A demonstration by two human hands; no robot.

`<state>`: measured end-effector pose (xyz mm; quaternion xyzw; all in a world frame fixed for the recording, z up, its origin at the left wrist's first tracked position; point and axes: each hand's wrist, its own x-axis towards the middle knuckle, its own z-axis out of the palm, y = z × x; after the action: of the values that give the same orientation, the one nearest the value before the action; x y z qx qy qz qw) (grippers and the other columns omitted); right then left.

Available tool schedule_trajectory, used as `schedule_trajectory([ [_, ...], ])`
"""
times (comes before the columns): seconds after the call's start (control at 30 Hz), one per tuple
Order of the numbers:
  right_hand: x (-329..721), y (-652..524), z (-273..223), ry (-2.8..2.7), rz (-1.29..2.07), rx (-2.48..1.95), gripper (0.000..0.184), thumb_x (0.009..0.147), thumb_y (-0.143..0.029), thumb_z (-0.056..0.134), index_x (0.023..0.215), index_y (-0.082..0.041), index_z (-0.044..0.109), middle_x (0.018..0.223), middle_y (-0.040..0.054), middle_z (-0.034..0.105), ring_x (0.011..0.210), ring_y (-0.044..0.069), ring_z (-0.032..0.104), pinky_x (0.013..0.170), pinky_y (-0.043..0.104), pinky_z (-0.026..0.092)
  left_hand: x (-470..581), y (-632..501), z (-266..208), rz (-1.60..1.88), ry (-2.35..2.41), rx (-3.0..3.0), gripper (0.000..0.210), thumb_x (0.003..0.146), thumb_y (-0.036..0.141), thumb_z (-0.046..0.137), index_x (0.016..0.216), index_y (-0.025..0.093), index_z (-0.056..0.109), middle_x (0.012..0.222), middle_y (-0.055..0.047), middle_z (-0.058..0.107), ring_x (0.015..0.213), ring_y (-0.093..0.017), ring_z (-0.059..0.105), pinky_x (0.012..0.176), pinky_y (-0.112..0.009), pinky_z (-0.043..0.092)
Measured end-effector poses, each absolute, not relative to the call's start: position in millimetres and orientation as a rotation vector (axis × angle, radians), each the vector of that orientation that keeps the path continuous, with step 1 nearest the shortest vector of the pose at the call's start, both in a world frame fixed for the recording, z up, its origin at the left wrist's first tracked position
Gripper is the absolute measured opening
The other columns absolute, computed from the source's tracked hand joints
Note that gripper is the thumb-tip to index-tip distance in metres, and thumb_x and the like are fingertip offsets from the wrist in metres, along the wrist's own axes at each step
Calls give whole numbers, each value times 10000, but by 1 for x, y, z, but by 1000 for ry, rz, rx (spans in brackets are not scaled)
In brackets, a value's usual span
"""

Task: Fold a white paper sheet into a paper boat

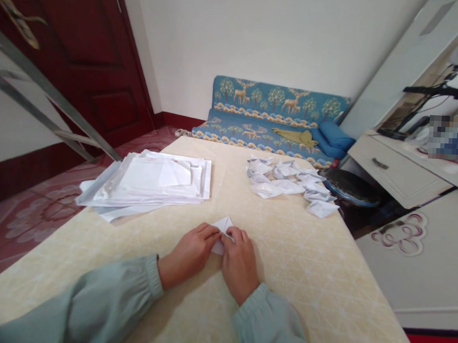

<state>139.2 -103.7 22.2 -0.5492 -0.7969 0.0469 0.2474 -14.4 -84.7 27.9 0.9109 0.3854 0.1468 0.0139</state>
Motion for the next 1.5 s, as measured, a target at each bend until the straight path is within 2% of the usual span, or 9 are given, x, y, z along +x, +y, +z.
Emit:
schedule_trajectory([
  [0.2,148,-89,30,-2094,327,-1455,215,820,-93,493,836,-206,675,934,45,592,905,178,521,812,298,412,-9,-97,23,463,1207,2803,264,883,193,438,1109,121,555,1052,-91,543,971,-220,475,866,-351,458],
  [0.37,156,-65,35,-2088,562,-1520,102,748,-152,605,792,-217,670,835,0,610,733,128,554,656,234,406,-8,-95,26,457,1240,2722,275,882,223,458,1108,120,575,1062,-86,558,963,-217,480,864,-350,476],
  [0.47,160,-47,33,-2081,615,-1573,73,665,-174,679,728,-205,658,774,-10,616,704,124,556,617,220,387,-11,-93,27,470,1250,2678,296,874,242,476,1140,145,564,1118,-68,559,971,-214,483,869,-349,480],
  [0.67,162,-21,33,-2116,847,-1662,38,641,-198,678,668,-195,652,558,-42,583,506,93,521,485,198,319,-14,-89,25,445,1244,2676,259,893,258,437,1075,150,585,1141,-70,560,971,-207,491,863,-347,482],
  [0.8,160,-6,35,-2070,715,-1726,28,631,-173,673,643,-193,658,538,-37,592,498,95,520,486,199,322,-11,-87,22,382,1200,2747,235,903,239,412,1001,143,602,1031,-82,572,938,-212,493,823,-347,487],
  [0.97,158,6,33,-2047,519,-1752,42,628,-180,679,599,-177,649,581,-7,621,562,111,539,525,206,351,-10,-89,18,397,1206,2777,216,904,222,404,972,142,593,1031,-84,551,927,-211,484,789,-338,484],
  [1.2,156,-19,29,-2160,562,-1663,42,613,-164,663,584,-183,639,566,-20,612,539,104,519,516,203,344,-9,-89,16,415,1225,2769,202,903,215,410,926,141,596,998,-81,551,893,-207,482,737,-334,484],
  [1.5,150,15,29,-1983,452,-1777,85,610,-159,678,553,-168,615,535,-11,587,539,112,515,529,209,352,-8,-89,19,377,1237,2778,217,907,223,401,928,137,600,986,-87,552,886,-202,485,728,-324,479],
])
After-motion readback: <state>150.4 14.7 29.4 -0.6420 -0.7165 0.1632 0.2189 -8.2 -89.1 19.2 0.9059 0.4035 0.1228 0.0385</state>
